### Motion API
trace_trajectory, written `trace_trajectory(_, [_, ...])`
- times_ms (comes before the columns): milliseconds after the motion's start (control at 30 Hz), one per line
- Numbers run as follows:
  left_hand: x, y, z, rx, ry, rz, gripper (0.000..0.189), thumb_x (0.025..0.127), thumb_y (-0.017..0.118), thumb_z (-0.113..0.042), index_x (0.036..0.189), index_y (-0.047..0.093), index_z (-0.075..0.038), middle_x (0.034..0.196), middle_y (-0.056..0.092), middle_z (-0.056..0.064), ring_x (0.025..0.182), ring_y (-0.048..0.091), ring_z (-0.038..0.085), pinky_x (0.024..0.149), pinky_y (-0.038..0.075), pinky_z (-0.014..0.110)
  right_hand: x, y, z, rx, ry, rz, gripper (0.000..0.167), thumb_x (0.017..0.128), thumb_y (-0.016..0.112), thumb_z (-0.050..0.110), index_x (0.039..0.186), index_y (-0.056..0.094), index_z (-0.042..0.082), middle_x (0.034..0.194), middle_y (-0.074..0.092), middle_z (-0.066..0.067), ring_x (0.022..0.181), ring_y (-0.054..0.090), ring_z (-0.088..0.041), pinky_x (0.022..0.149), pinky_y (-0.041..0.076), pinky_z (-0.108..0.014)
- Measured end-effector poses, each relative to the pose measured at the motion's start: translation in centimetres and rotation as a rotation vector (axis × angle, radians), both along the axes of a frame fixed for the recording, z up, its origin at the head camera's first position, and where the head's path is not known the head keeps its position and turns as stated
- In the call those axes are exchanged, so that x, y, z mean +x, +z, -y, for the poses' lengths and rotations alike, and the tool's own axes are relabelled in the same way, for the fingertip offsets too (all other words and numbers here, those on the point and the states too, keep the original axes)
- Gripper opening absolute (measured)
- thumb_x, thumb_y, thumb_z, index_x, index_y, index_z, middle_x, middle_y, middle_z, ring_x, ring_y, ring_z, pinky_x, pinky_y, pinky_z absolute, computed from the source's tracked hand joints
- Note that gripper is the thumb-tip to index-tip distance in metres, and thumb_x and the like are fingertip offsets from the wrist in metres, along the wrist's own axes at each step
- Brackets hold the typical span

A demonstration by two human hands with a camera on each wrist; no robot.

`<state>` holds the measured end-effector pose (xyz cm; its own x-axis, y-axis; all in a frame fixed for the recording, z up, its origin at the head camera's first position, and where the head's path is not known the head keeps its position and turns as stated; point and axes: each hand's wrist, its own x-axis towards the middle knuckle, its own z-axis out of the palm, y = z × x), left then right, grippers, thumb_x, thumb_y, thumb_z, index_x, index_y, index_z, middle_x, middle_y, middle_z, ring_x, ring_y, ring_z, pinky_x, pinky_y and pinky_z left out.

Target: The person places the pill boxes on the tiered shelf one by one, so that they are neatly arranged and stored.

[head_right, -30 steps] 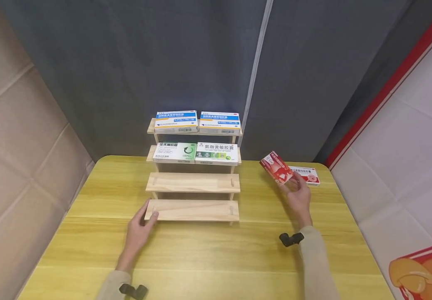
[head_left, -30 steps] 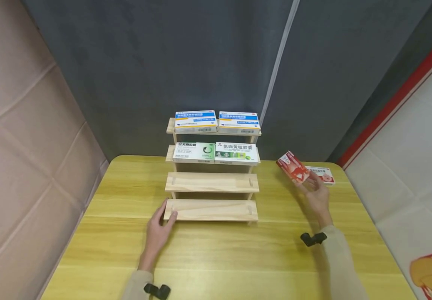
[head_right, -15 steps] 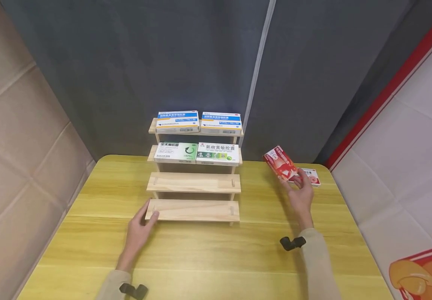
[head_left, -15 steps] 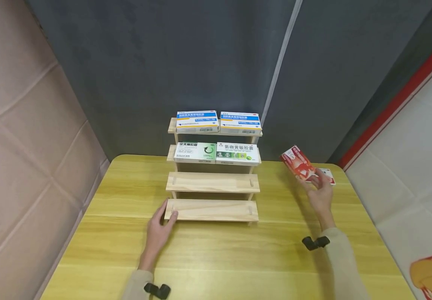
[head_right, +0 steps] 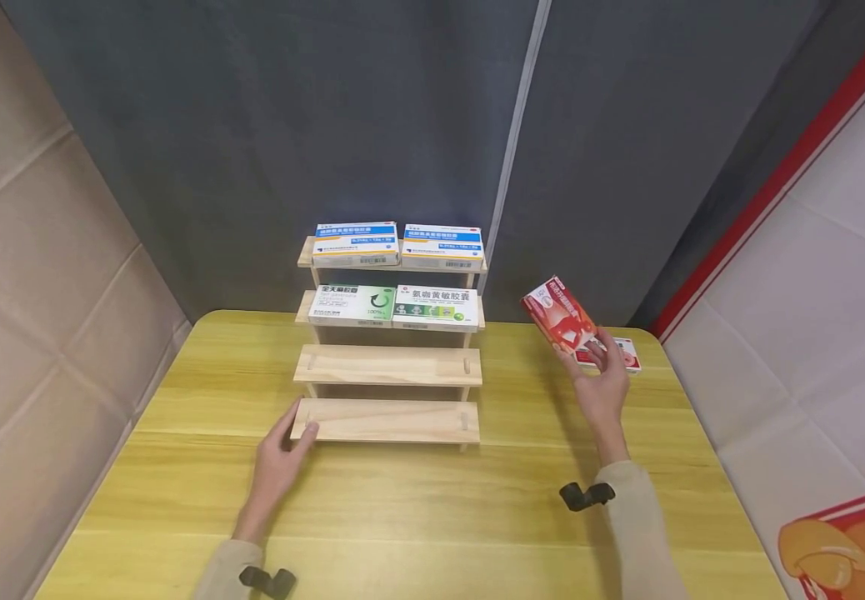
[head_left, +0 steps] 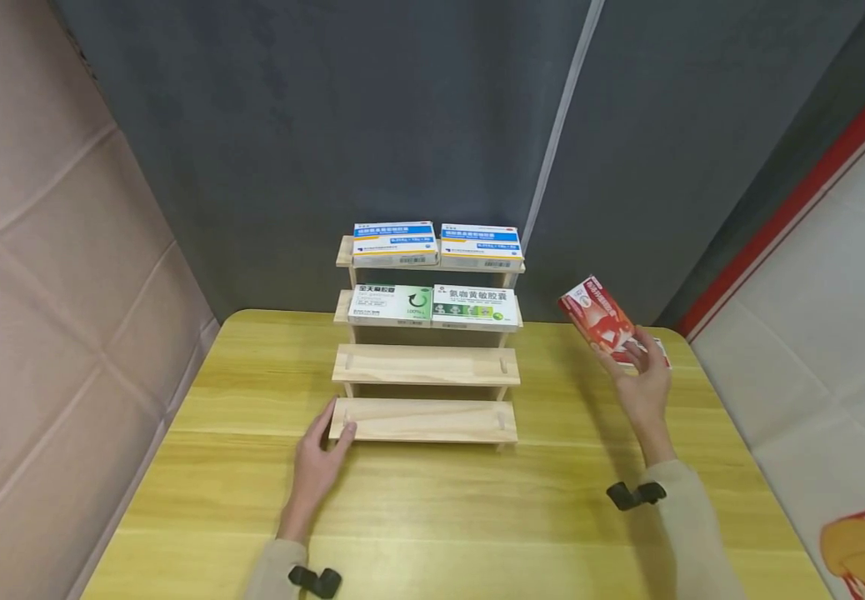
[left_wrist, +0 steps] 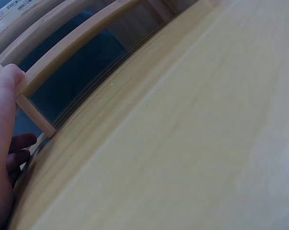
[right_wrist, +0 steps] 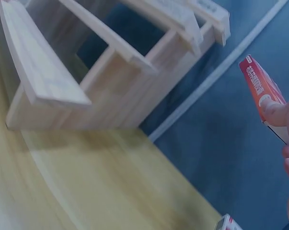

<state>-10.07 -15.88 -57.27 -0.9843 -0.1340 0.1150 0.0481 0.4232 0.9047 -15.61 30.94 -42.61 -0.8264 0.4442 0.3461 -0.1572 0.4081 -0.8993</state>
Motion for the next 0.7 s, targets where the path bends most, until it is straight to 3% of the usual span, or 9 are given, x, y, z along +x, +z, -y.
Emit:
trace_trajectory(133, [0.0,0.0,0.0,-0.001,-0.001,-0.008,0.067,0.099,0.064,-0.042,0.157,0.039,-0.019,0.16,0.041,0.017,0.147,0.036,0.045,0.121,0.028,0.066,0.5,1.1,0.8,-0.004,0.009,-0.037,0.067,0.082,0.08,-0.003,0.142,0.05,-0.009,0.132,0.058,-0.02,0.101,0.06,0.004,0.094,0.052,-0.009])
trace_trajectory(300, [0.0,0.1,0.0,0.008,-0.001,-0.007,0.067,0.099,0.064,-0.043,0.157,0.039,-0.019,0.16,0.041,0.016,0.148,0.036,0.043,0.122,0.028,0.064,0.8,1.6,1.4,-0.02,0.0,-0.035,0.068,0.082,0.079,-0.004,0.144,0.051,-0.004,0.137,0.058,-0.021,0.104,0.059,0.004,0.099,0.051,-0.012])
trace_trajectory(533, [0.1,0.2,-0.1,0.013,0.005,-0.006,0.067,0.099,0.064,-0.044,0.156,0.04,-0.019,0.16,0.042,0.013,0.148,0.037,0.041,0.123,0.028,0.061,1.9,3.0,2.9,0.004,0.078,-0.19,0.067,0.079,0.076,-0.015,0.14,0.05,-0.013,0.138,0.055,-0.028,0.11,0.06,0.001,0.104,0.05,-0.016])
trace_trajectory(700, [0.0,0.2,-0.1,0.001,0.013,-0.006,0.067,0.099,0.064,-0.045,0.156,0.041,-0.02,0.159,0.042,0.014,0.147,0.039,0.041,0.122,0.029,0.061,2.2,3.8,3.7,0.064,0.083,-0.216,0.068,0.079,0.079,-0.013,0.141,0.05,-0.011,0.134,0.057,-0.028,0.112,0.059,-0.003,0.105,0.049,-0.015])
